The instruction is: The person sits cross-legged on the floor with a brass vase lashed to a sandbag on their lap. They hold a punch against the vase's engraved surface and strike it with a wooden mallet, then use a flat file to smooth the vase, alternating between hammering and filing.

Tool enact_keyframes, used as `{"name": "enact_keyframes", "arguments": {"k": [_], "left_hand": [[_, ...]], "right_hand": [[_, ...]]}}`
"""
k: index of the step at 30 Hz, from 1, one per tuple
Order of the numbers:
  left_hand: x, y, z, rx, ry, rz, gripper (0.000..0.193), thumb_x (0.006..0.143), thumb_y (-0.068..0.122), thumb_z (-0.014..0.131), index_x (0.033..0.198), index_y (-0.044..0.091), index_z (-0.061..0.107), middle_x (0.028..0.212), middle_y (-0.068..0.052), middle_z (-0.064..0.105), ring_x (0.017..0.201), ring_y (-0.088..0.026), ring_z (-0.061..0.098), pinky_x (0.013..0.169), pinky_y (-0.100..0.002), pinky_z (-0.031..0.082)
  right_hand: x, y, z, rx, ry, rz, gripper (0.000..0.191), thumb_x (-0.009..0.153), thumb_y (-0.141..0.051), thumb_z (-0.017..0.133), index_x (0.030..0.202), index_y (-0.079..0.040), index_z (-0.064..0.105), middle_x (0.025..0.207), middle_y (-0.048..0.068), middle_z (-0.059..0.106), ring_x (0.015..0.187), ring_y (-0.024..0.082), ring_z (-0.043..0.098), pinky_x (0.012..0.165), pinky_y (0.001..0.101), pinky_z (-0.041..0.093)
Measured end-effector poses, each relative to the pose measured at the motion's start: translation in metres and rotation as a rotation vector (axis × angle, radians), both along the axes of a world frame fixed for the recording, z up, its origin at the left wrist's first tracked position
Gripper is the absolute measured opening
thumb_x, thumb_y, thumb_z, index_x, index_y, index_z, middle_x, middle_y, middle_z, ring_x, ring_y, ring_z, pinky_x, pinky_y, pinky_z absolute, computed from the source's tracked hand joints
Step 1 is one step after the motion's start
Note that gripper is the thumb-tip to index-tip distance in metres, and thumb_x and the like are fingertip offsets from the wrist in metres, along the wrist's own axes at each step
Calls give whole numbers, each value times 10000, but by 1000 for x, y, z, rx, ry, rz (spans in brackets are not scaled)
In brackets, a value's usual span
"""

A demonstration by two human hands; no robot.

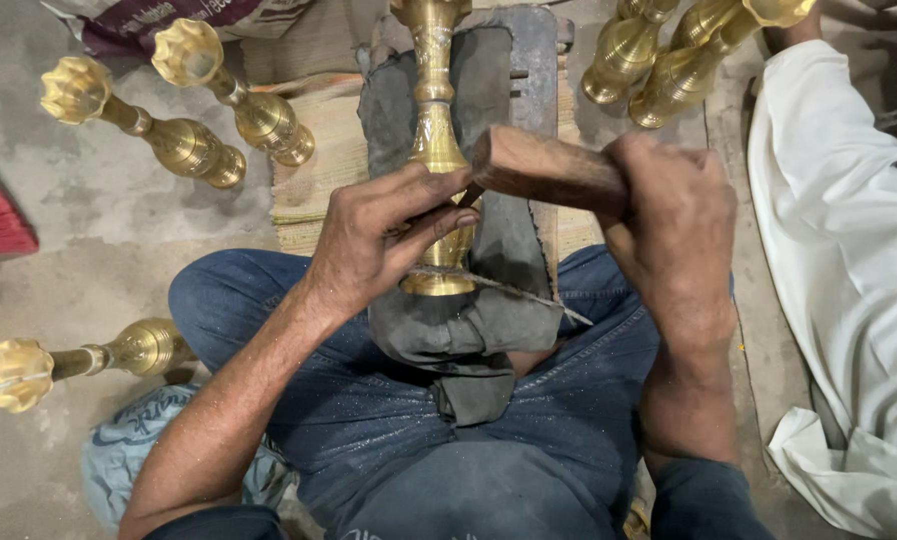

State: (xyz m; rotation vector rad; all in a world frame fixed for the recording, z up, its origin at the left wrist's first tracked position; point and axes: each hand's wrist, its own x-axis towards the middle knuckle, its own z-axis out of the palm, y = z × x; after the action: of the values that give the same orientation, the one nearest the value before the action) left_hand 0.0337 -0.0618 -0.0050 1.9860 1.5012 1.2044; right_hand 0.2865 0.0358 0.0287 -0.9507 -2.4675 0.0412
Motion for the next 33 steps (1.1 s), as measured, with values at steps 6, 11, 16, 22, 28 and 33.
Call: {"name": "enact_keyframes", "arguments": {"k": [6,11,16,22,28,33], "left_hand": [[0,0,-2,53,-23,-19,405,972,171,794,1350,98,669,1015,-46,732,831,-124,718,676,-289,584],[0,0,0,-2,-9,-3,421,950,163,801,1347,89,682,946,-54,718,780,-137,711,647,-307,567],[2,-1,1,19,-12,16,402,945,172,798,1324,90,689,943,-48,709,730,-141,671,614,-326,533],[3,-3,1,14,-8,34,387,953,164,798,1318,90,696,923,-64,682,718,-154,659,624,-341,512],[8,-7,2,1,-92,51,374,952,142,790,1309,83,693,968,-40,698,777,-125,704,635,-295,547],[6,-19,-20,62,-434,221,235,986,46,716,1220,53,706,1079,-60,715,831,-129,714,665,-278,620]], "right_hand": [[3,-2,-3,-6,9,-3,379,791,5,833,1088,2,597,909,169,679,871,379,681,795,507,486],[2,-6,-2,-128,137,-15,370,812,6,801,1103,5,572,948,183,656,920,392,669,808,485,495],[0,-5,-2,-201,224,-28,348,862,-7,793,1129,-9,569,989,170,651,938,379,657,820,473,496],[-5,-8,-4,-193,222,-30,324,878,-35,793,1117,-10,575,955,180,680,874,361,694,743,458,521],[-13,-7,-12,-165,260,-42,326,918,-48,833,1133,-21,589,950,168,720,850,336,737,708,435,555],[-28,-15,-31,-546,424,-34,368,900,-81,826,1180,-35,592,976,124,752,893,277,791,742,417,604]]}}
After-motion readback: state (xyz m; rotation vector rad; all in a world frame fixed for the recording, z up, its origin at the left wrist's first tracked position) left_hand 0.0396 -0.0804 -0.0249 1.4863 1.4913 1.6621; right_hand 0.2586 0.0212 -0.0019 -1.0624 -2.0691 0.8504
